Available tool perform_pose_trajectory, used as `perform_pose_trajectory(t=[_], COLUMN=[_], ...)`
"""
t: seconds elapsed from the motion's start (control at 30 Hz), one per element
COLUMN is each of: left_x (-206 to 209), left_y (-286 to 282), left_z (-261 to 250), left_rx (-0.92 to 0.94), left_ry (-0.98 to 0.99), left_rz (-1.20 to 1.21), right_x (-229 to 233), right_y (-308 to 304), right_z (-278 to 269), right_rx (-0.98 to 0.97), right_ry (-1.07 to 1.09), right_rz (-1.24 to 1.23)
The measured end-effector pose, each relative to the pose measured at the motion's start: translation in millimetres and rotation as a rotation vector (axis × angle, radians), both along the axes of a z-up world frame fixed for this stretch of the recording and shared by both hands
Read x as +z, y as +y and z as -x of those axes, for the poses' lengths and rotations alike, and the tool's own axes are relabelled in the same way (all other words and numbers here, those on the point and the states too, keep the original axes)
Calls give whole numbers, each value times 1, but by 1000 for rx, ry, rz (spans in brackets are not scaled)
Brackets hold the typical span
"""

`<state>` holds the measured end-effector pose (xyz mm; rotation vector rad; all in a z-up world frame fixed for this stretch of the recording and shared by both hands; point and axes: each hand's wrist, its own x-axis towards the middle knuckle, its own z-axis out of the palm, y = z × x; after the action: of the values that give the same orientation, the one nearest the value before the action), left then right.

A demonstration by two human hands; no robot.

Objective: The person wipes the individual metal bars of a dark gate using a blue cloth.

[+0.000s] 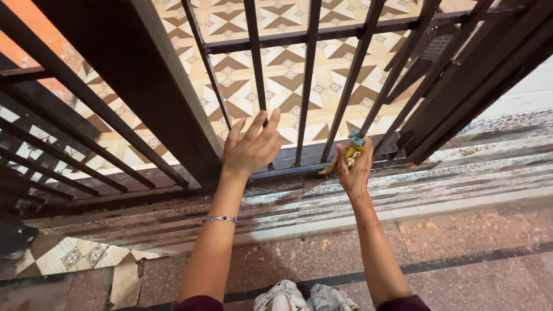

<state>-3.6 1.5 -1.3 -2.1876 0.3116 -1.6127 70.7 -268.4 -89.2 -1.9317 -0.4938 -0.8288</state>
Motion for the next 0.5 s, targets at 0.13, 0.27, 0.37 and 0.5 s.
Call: perform_pose_trajectory(t=[0.13,0.27,0.37,0.5], left_x=[0,0,-3,-3], left_y=[0,0,1,2], left_z=[-2,-1,2,-3], left_rx=[-1,-4,-6,1], left_ry=[8,1,31,19], left_rz=[-5,-7,-11,-27], right_x=[1,43,103,152], right_y=[-3,14,38,85], right_z=[31,39,14,-13], right_rx=[14,95,131,-37], right_ry=[95,-328,-522,-637], right_rz=[-261,-576,-704,-519])
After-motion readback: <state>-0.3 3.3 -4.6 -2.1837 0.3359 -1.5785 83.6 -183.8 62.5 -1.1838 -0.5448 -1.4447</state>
